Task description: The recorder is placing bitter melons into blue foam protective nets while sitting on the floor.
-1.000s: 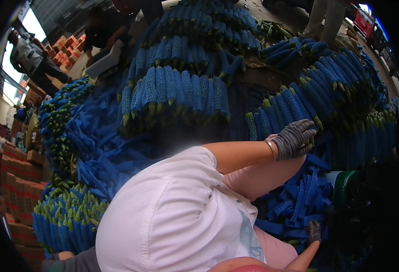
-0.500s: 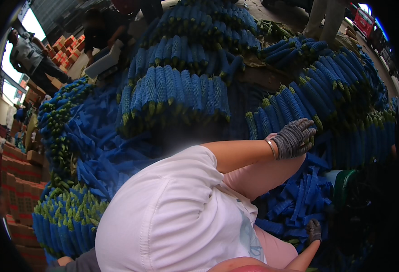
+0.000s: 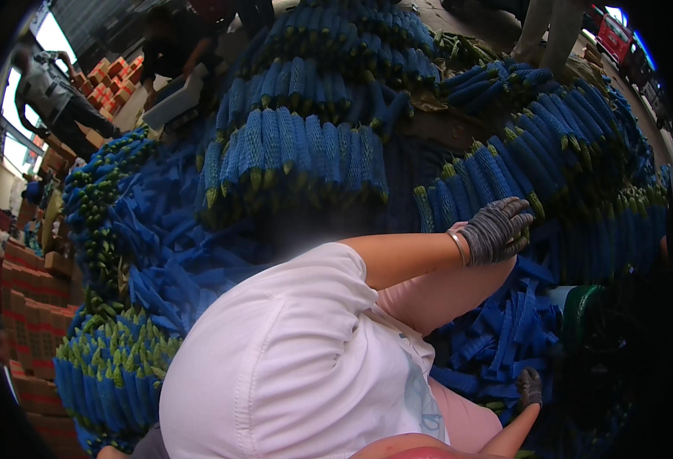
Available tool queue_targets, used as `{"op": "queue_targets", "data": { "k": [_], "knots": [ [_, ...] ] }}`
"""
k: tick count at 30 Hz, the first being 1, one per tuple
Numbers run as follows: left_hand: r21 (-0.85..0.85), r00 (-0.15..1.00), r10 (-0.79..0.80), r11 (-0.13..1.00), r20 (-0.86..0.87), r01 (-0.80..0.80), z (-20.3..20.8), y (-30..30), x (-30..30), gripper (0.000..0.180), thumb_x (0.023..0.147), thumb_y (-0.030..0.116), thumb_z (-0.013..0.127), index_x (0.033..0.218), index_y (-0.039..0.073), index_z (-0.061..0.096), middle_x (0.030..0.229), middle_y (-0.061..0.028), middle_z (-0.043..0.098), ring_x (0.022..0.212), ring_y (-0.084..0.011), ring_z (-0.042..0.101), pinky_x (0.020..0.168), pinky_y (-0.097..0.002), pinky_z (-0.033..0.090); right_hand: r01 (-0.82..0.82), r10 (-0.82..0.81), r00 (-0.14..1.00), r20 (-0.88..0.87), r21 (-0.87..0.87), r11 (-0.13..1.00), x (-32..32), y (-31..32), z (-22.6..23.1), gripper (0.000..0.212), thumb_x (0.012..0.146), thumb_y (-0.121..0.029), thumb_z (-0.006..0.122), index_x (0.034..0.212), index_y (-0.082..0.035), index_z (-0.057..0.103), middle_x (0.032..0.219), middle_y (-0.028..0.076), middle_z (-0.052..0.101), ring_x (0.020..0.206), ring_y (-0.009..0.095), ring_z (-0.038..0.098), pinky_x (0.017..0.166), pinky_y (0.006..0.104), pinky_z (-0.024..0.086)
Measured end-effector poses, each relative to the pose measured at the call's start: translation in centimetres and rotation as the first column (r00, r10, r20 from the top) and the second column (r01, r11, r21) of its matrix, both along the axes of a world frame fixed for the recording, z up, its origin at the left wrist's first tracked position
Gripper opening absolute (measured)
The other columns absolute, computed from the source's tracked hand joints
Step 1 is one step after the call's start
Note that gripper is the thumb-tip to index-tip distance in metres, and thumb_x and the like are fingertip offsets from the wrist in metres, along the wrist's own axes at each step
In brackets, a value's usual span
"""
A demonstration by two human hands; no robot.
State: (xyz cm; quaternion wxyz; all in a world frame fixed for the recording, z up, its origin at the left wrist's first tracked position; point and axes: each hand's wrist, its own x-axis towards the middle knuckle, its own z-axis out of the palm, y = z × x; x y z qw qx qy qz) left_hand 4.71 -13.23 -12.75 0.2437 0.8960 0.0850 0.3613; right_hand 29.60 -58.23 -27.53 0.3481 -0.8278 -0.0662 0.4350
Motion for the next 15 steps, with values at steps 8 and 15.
{"op": "queue_targets", "data": {
  "k": [8, 15],
  "knots": [
    [0.008, 1.000, 0.023, 1.000, 0.020, -0.023, -0.5, -0.3, 0.1, 0.046, 0.083, 0.027, 0.056, 0.120, 0.001, 0.054, 0.131, -0.0230, 0.045, 0.125, -0.0379, 0.040, 0.104, -0.0436, 0.032, 0.034, -0.034, 0.999, 0.028, 0.005, 0.999, 0.2, -0.8, -0.8, 0.033, 0.085, -0.019, 0.062, 0.116, -0.012, 0.052, 0.071, 0.003, 0.051, 0.049, 0.007, 0.042, 0.041, 0.0223, 0.031],
    [-0.013, 1.000, 0.017, 1.000, -0.010, -0.017, -0.4, -0.3, 0.1, 0.046, 0.084, 0.029, 0.056, 0.122, 0.002, 0.054, 0.133, -0.0221, 0.044, 0.126, -0.0374, 0.038, 0.105, -0.0434, 0.030, 0.032, -0.032, 0.999, 0.038, 0.003, 0.999, 0.4, -1.1, -0.7, 0.036, 0.086, -0.021, 0.062, 0.119, -0.012, 0.051, 0.076, 0.004, 0.054, 0.052, 0.009, 0.045, 0.043, 0.0233, 0.034]
  ]
}}
